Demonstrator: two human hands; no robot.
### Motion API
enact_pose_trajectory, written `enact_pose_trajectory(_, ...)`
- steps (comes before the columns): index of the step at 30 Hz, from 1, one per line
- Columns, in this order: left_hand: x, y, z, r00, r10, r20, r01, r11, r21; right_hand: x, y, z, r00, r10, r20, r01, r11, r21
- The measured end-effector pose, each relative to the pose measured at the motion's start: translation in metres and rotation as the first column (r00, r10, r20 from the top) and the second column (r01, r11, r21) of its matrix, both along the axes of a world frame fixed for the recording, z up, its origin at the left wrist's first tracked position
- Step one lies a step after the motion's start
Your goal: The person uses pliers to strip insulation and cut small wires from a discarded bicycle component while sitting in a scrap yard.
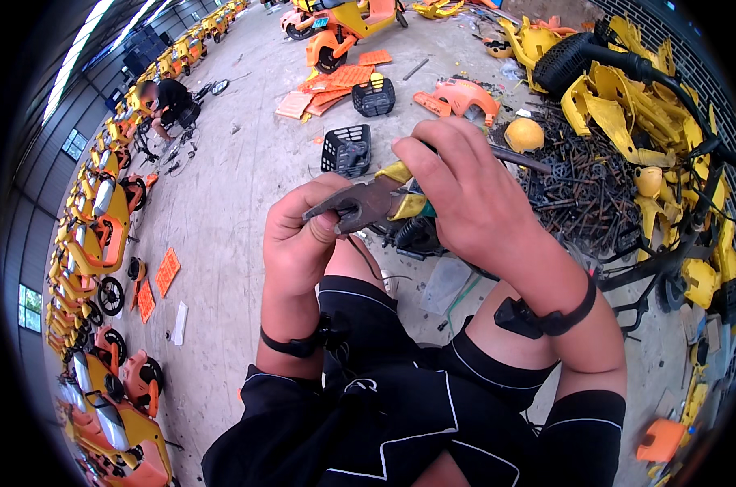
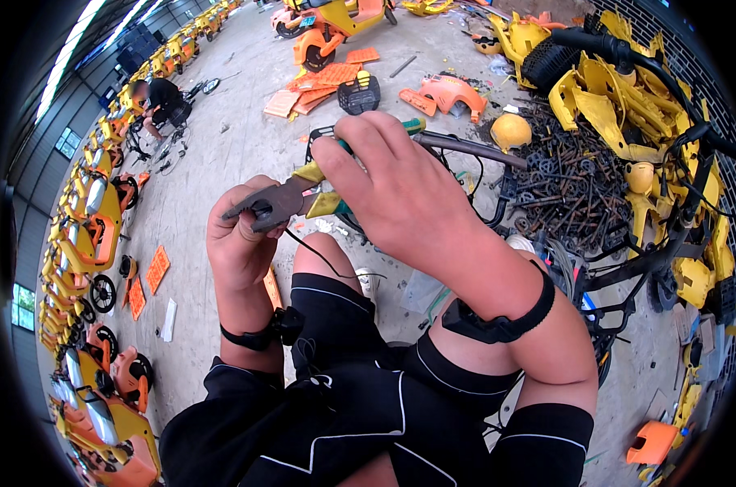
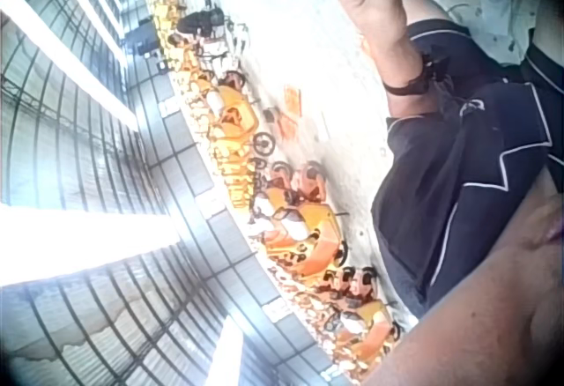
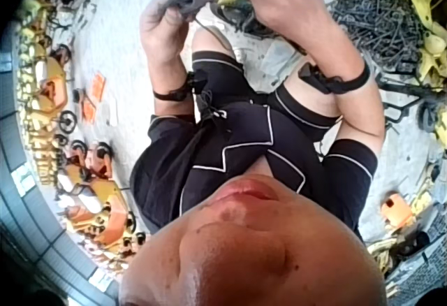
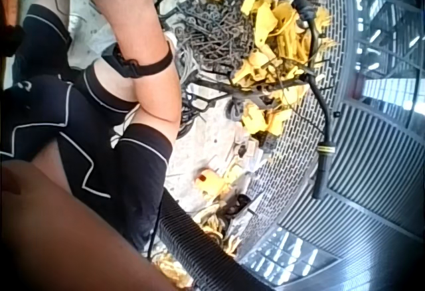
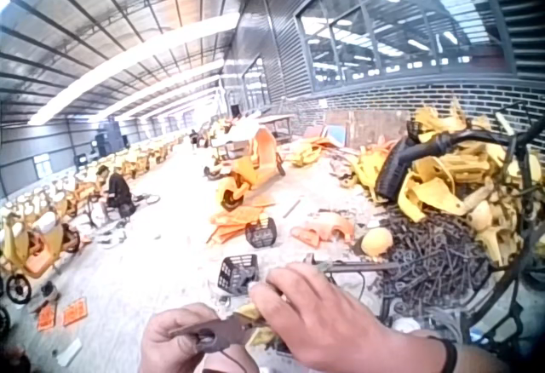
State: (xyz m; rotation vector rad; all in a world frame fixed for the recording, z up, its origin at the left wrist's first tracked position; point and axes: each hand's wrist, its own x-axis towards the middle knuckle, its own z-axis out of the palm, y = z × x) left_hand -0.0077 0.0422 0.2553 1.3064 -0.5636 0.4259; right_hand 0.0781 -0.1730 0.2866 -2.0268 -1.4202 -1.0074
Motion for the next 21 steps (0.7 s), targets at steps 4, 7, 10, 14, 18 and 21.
enact_pose_trajectory(4, 0.0023, -0.0049, -0.0003, 1.0, 0.002, 0.016, -0.002, 1.0, -0.008, 0.002, 0.0002, -0.0015, 1.0, 0.008, 0.007, -0.008, 1.0, 0.004)
enact_pose_trajectory(7, 0.0021, -0.0028, -0.0009, 1.0, 0.021, 0.021, -0.021, 1.0, 0.009, 0.0013, 0.0008, -0.0007, 0.999, -0.024, 0.029, 0.025, 1.0, 0.0)
enact_pose_trajectory(10, 0.0009, -0.0016, -0.0005, 0.999, 0.042, 0.017, -0.042, 0.999, 0.02, -0.0003, 0.0012, -0.0001, 1.0, -0.013, 0.009, 0.013, 1.0, -0.004)
enact_pose_trajectory(14, 0.0013, -0.0013, -0.0003, 0.999, 0.045, 0.01, -0.045, 0.999, 0.013, -0.0004, 0.0018, 0.0001, 1.0, -0.012, 0.023, 0.012, 1.0, 0.0)
enact_pose_trajectory(18, 0.0023, -0.0003, -0.0022, 1.0, 0.025, 0.003, -0.025, 1.0, 0.001, 0.001, 0.0022, -0.0024, 0.999, -0.016, 0.044, 0.016, 1.0, 0.001)
enact_pose_trajectory(21, 0.0034, 0.0009, -0.0031, 1.0, 0.03, 0.008, -0.03, 1.0, -0.001, -0.0008, 0.0024, -0.0016, 0.999, -0.032, 0.011, 0.032, 0.999, -0.029)
